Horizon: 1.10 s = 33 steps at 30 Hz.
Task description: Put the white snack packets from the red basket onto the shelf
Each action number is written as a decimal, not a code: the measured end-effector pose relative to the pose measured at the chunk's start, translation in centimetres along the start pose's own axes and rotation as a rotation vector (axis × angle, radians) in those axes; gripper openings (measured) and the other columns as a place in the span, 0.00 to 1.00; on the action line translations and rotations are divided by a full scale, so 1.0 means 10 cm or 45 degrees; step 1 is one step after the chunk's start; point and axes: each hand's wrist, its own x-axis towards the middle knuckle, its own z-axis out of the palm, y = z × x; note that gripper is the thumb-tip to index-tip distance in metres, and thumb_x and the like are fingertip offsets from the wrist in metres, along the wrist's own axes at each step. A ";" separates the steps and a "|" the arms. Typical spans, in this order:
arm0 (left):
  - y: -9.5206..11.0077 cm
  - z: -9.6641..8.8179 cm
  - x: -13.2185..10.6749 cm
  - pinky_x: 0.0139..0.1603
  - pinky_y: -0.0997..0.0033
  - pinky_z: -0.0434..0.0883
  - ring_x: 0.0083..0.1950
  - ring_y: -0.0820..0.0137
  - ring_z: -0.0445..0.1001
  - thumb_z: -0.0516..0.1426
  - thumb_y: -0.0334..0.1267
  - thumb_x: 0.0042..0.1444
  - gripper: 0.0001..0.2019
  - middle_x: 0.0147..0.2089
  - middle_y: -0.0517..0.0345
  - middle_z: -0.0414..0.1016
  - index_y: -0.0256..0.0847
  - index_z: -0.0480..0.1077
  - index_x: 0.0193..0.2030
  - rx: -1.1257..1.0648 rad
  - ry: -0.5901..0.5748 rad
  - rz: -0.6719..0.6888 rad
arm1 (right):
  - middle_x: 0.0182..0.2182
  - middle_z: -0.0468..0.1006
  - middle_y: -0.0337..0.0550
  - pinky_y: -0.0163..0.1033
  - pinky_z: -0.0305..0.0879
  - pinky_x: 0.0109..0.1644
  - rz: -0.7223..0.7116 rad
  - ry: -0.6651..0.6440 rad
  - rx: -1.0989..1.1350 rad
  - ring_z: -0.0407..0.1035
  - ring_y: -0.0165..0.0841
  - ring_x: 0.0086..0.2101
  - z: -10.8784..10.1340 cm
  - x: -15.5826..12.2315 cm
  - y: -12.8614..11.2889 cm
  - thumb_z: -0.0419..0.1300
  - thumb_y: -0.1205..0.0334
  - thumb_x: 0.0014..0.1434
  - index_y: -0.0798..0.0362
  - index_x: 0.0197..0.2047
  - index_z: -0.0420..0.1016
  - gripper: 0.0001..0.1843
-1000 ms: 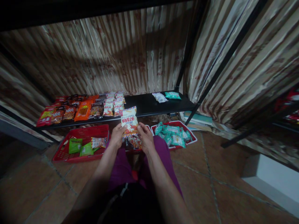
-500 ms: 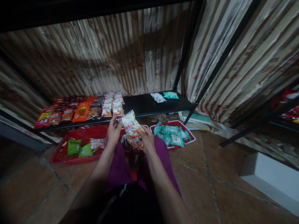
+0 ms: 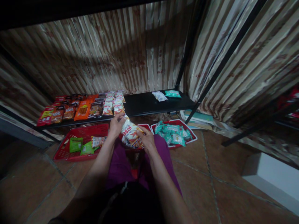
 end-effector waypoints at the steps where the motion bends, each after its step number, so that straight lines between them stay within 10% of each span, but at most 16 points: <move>1: -0.01 0.00 0.01 0.47 0.66 0.69 0.40 0.68 0.73 0.58 0.34 0.51 0.11 0.39 0.54 0.76 0.40 0.74 0.43 -0.006 0.014 -0.016 | 0.32 0.81 0.38 0.39 0.69 0.37 0.003 -0.008 -0.002 0.73 0.34 0.31 0.00 0.00 0.00 0.70 0.54 0.37 0.49 0.38 0.80 0.21; 23: 0.19 -0.07 -0.19 0.54 0.62 0.65 0.49 0.64 0.70 0.56 0.33 0.53 0.12 0.46 0.51 0.72 0.40 0.71 0.45 0.212 0.204 0.085 | 0.32 0.81 0.41 0.39 0.68 0.35 -0.147 0.211 -0.003 0.72 0.35 0.31 0.07 0.01 -0.02 0.69 0.50 0.38 0.51 0.38 0.81 0.23; 33: 0.18 0.25 -0.49 0.57 0.61 0.64 0.55 0.63 0.69 0.56 0.38 0.55 0.16 0.52 0.47 0.70 0.39 0.70 0.50 -0.276 -0.023 -0.093 | 0.47 0.77 0.46 0.47 0.62 0.55 -0.751 0.302 -0.562 0.69 0.38 0.47 0.02 0.03 0.04 0.58 0.55 0.55 0.49 0.42 0.80 0.14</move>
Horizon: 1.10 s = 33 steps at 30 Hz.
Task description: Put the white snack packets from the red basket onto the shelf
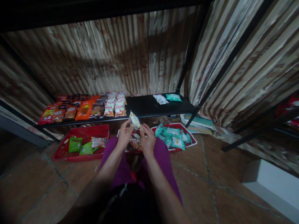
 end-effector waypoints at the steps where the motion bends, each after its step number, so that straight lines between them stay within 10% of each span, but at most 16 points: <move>1: 0.00 0.02 -0.01 0.56 0.62 0.65 0.55 0.63 0.69 0.57 0.39 0.55 0.17 0.53 0.47 0.70 0.40 0.68 0.52 -0.139 -0.025 -0.090 | 0.48 0.77 0.46 0.48 0.61 0.56 -0.093 -0.003 -0.106 0.69 0.38 0.48 0.00 -0.01 -0.01 0.57 0.56 0.56 0.48 0.42 0.80 0.14; 7: 0.09 0.03 -0.04 0.48 0.70 0.69 0.55 0.65 0.70 0.56 0.44 0.57 0.20 0.57 0.51 0.70 0.45 0.64 0.56 -0.625 -0.128 -0.448 | 0.53 0.73 0.47 0.52 0.62 0.55 -0.518 -0.048 -0.473 0.64 0.41 0.51 0.04 -0.08 -0.06 0.56 0.62 0.59 0.45 0.45 0.78 0.13; 20: -0.10 -0.08 0.05 0.51 0.68 0.69 0.49 0.67 0.75 0.62 0.39 0.49 0.27 0.52 0.49 0.74 0.41 0.63 0.56 -0.806 -0.034 -0.361 | 0.51 0.75 0.47 0.52 0.62 0.57 -0.769 -0.440 -0.373 0.64 0.42 0.53 0.10 -0.24 -0.18 0.55 0.64 0.56 0.49 0.50 0.74 0.18; 28: -0.27 -0.17 -0.07 0.48 0.64 0.71 0.46 0.63 0.76 0.65 0.45 0.43 0.30 0.49 0.49 0.76 0.39 0.68 0.55 -0.798 -0.279 -0.441 | 0.47 0.76 0.48 0.46 0.63 0.54 0.101 0.104 0.035 0.69 0.37 0.47 0.00 0.08 -0.15 0.56 0.50 0.56 0.52 0.50 0.72 0.21; 33: -0.34 -0.20 -0.18 0.48 0.62 0.71 0.45 0.62 0.77 0.66 0.44 0.43 0.31 0.47 0.49 0.77 0.40 0.68 0.55 -0.809 -0.448 -0.515 | 0.41 0.79 0.44 0.40 0.67 0.47 0.522 0.097 0.469 0.72 0.35 0.41 -0.04 0.24 -0.02 0.66 0.46 0.42 0.52 0.42 0.76 0.25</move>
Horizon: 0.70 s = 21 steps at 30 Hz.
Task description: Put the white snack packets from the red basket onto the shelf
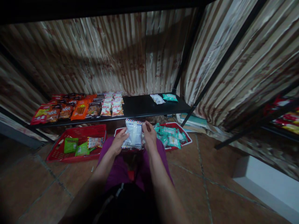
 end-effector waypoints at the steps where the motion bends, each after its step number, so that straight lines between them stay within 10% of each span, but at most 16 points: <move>1: 0.00 0.00 -0.01 0.48 0.62 0.71 0.45 0.61 0.76 0.66 0.44 0.43 0.31 0.47 0.49 0.77 0.40 0.68 0.55 -0.002 -0.022 -0.019 | 0.38 0.79 0.43 0.39 0.67 0.45 0.028 -0.025 0.029 0.72 0.35 0.39 -0.01 0.01 0.00 0.67 0.47 0.41 0.52 0.39 0.77 0.23; 10: -0.01 -0.01 -0.07 0.43 0.66 0.71 0.41 0.63 0.77 0.66 0.44 0.44 0.31 0.46 0.48 0.78 0.39 0.68 0.56 0.050 -0.121 -0.043 | 0.20 0.74 0.33 0.32 0.59 0.25 0.167 0.156 0.188 0.63 0.26 0.22 -0.03 -0.02 -0.06 0.70 0.53 0.34 0.53 0.25 0.77 0.15; 21: 0.05 0.06 -0.05 0.47 0.66 0.69 0.43 0.63 0.76 0.65 0.48 0.44 0.25 0.44 0.49 0.78 0.36 0.72 0.48 0.090 -0.069 0.007 | 0.19 0.72 0.31 0.32 0.57 0.26 0.153 0.163 0.188 0.61 0.24 0.21 -0.01 -0.02 -0.03 0.70 0.52 0.33 0.54 0.24 0.76 0.16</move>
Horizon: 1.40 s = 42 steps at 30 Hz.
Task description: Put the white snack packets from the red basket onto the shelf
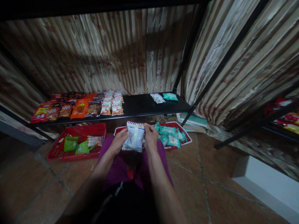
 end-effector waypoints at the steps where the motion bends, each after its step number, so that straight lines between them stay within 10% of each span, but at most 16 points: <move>1: 0.01 0.01 0.01 0.45 0.67 0.69 0.41 0.64 0.77 0.65 0.48 0.45 0.24 0.43 0.50 0.79 0.36 0.73 0.46 0.012 0.029 0.015 | 0.19 0.73 0.31 0.32 0.57 0.26 0.001 0.000 -0.016 0.61 0.25 0.21 0.00 0.00 0.01 0.70 0.52 0.33 0.54 0.24 0.76 0.16; 20: -0.03 0.07 0.06 0.26 0.77 0.64 0.22 0.76 0.66 0.63 0.55 0.40 0.22 0.23 0.62 0.71 0.36 0.74 0.30 0.102 0.322 0.090 | 0.20 0.73 0.32 0.32 0.60 0.27 -0.010 -0.099 -0.042 0.64 0.26 0.22 0.01 -0.07 0.04 0.68 0.49 0.40 0.52 0.25 0.75 0.15; 37: 0.30 -0.13 0.37 0.30 0.73 0.68 0.25 0.74 0.71 0.66 0.49 0.37 0.19 0.26 0.58 0.76 0.34 0.75 0.31 -0.222 0.848 0.268 | 0.33 0.81 0.40 0.37 0.70 0.35 0.368 -0.847 -0.313 0.74 0.32 0.30 -0.04 -0.26 -0.02 0.71 0.49 0.38 0.51 0.39 0.78 0.25; 42: 0.34 -0.15 0.40 0.30 0.75 0.68 0.26 0.75 0.72 0.66 0.49 0.38 0.19 0.27 0.58 0.76 0.35 0.74 0.32 -0.205 0.788 0.229 | 0.27 0.80 0.38 0.34 0.68 0.29 0.281 -0.788 -0.348 0.72 0.30 0.24 -0.04 -0.22 0.03 0.70 0.51 0.39 0.53 0.40 0.78 0.24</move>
